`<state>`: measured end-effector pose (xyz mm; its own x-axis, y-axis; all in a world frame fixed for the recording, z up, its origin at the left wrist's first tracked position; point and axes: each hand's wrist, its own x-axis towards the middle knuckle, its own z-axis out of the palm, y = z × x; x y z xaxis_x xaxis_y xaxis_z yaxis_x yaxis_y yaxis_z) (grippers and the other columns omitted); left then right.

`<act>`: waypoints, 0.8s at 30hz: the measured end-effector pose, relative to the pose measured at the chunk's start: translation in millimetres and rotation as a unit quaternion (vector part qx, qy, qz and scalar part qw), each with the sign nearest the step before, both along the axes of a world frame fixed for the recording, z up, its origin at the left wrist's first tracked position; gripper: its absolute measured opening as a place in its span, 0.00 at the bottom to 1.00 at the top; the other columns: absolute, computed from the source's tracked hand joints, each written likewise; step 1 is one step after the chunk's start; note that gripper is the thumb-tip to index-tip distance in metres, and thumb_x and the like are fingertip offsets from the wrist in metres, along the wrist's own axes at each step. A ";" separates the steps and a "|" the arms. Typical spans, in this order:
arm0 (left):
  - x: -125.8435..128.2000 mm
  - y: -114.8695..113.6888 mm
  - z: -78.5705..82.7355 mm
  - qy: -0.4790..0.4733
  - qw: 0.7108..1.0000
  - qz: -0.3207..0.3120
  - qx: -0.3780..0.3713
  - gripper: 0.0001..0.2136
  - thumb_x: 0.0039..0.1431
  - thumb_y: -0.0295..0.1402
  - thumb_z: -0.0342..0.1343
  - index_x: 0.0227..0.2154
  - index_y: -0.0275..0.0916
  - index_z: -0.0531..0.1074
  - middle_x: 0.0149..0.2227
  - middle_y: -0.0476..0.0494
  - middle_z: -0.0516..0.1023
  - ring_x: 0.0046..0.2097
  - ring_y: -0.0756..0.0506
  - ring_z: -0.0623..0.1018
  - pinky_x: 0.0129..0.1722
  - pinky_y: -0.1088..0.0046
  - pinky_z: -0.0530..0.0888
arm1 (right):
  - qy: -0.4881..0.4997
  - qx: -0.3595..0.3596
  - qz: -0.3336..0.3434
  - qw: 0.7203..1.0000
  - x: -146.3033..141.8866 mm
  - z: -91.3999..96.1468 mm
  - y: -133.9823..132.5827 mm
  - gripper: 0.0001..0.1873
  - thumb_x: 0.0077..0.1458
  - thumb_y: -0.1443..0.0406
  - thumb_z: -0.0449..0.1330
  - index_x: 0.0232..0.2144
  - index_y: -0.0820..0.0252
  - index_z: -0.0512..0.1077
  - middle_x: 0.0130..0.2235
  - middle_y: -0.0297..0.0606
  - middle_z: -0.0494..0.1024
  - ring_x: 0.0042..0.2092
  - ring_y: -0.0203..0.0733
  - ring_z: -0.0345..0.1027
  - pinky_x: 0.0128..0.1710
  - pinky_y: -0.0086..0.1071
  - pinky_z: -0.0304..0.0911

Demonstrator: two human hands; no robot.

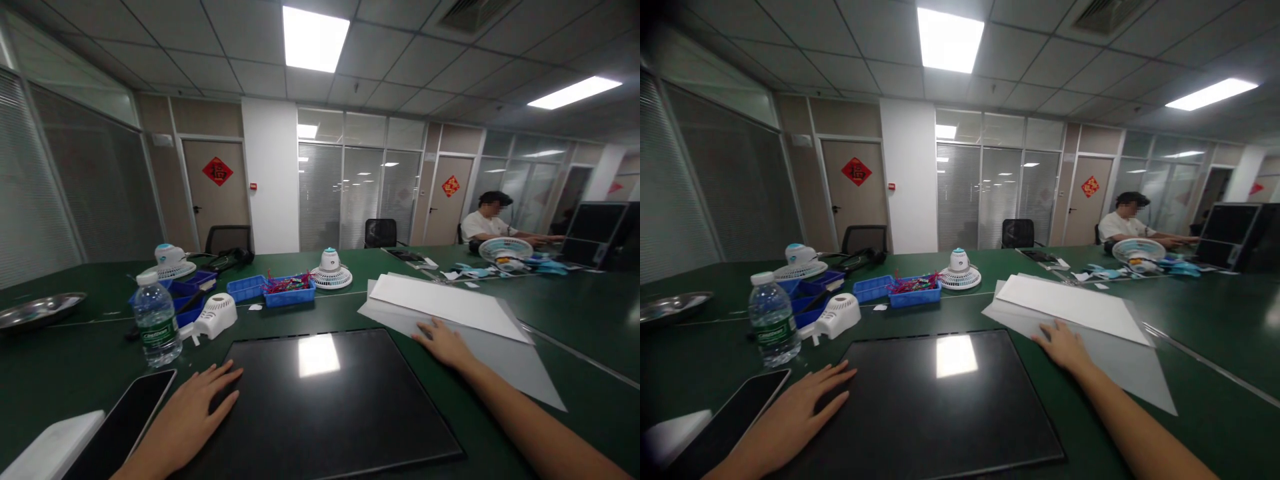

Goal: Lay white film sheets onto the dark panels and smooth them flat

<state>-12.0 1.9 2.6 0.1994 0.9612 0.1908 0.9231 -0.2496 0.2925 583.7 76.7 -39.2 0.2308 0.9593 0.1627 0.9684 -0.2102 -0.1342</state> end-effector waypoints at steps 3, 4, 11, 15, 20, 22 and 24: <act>3.7 1.5 -0.5 0.013 1.000 0.020 0.006 0.23 0.61 0.52 0.50 0.56 0.55 0.73 0.64 0.50 0.70 0.67 0.35 0.65 0.68 0.45 0.55 | -0.002 0.000 -0.006 1.000 0.5 2.5 2.4 0.34 0.62 0.43 0.46 0.61 0.52 0.69 0.66 0.51 0.63 0.65 0.60 0.57 0.60 0.58 0.53; 4.6 1.6 -0.9 0.021 0.999 0.026 0.005 0.23 0.62 0.52 0.50 0.57 0.55 0.73 0.64 0.49 0.70 0.67 0.35 0.65 0.68 0.44 0.54 | -0.003 0.003 -0.009 1.000 0.0 4.5 1.4 0.32 0.63 0.44 0.46 0.59 0.52 0.70 0.64 0.51 0.66 0.64 0.59 0.60 0.59 0.56 0.55; 7.8 -0.5 -6.3 0.052 0.997 0.052 0.011 0.23 0.63 0.50 0.47 0.57 0.53 0.73 0.65 0.49 0.69 0.67 0.34 0.65 0.67 0.43 0.54 | -0.018 0.055 -0.036 0.998 -16.3 35.6 -27.5 0.29 0.69 0.54 0.39 0.44 0.64 0.76 0.44 0.55 0.81 0.46 0.58 0.76 0.43 0.46 0.66; 13.7 -4.5 -6.2 0.070 0.994 0.079 0.008 0.24 0.63 0.50 0.46 0.59 0.53 0.71 0.66 0.49 0.66 0.67 0.32 0.64 0.67 0.43 0.55 | -0.029 0.093 0.012 0.995 -51.1 54.7 -47.3 0.26 0.69 0.54 0.39 0.48 0.61 0.73 0.45 0.51 0.81 0.44 0.54 0.77 0.41 0.43 0.67; 19.0 -3.8 -10.9 0.066 0.993 0.095 0.002 0.26 0.62 0.51 0.45 0.59 0.48 0.72 0.66 0.44 0.66 0.67 0.31 0.64 0.67 0.43 0.54 | -0.019 0.102 0.176 0.979 -122.7 60.9 -76.1 0.23 0.69 0.54 0.44 0.56 0.56 0.70 0.50 0.44 0.81 0.47 0.49 0.77 0.46 0.39 0.67; 17.3 -0.9 -15.8 0.032 0.996 0.079 0.004 0.27 0.63 0.51 0.44 0.58 0.46 0.73 0.65 0.43 0.68 0.67 0.33 0.63 0.68 0.45 0.54 | 0.001 0.075 0.272 0.959 -151.4 58.7 -90.5 0.22 0.68 0.55 0.48 0.56 0.56 0.70 0.51 0.45 0.80 0.50 0.51 0.76 0.49 0.41 0.68; 14.3 1.8 -20.7 -0.018 0.998 0.059 0.007 0.27 0.64 0.50 0.42 0.58 0.44 0.73 0.65 0.43 0.69 0.68 0.36 0.62 0.68 0.47 0.54 | 0.020 0.036 0.333 0.942 -175.0 57.0 -104.9 0.22 0.65 0.54 0.54 0.55 0.56 0.72 0.55 0.46 0.77 0.56 0.56 0.71 0.55 0.47 0.65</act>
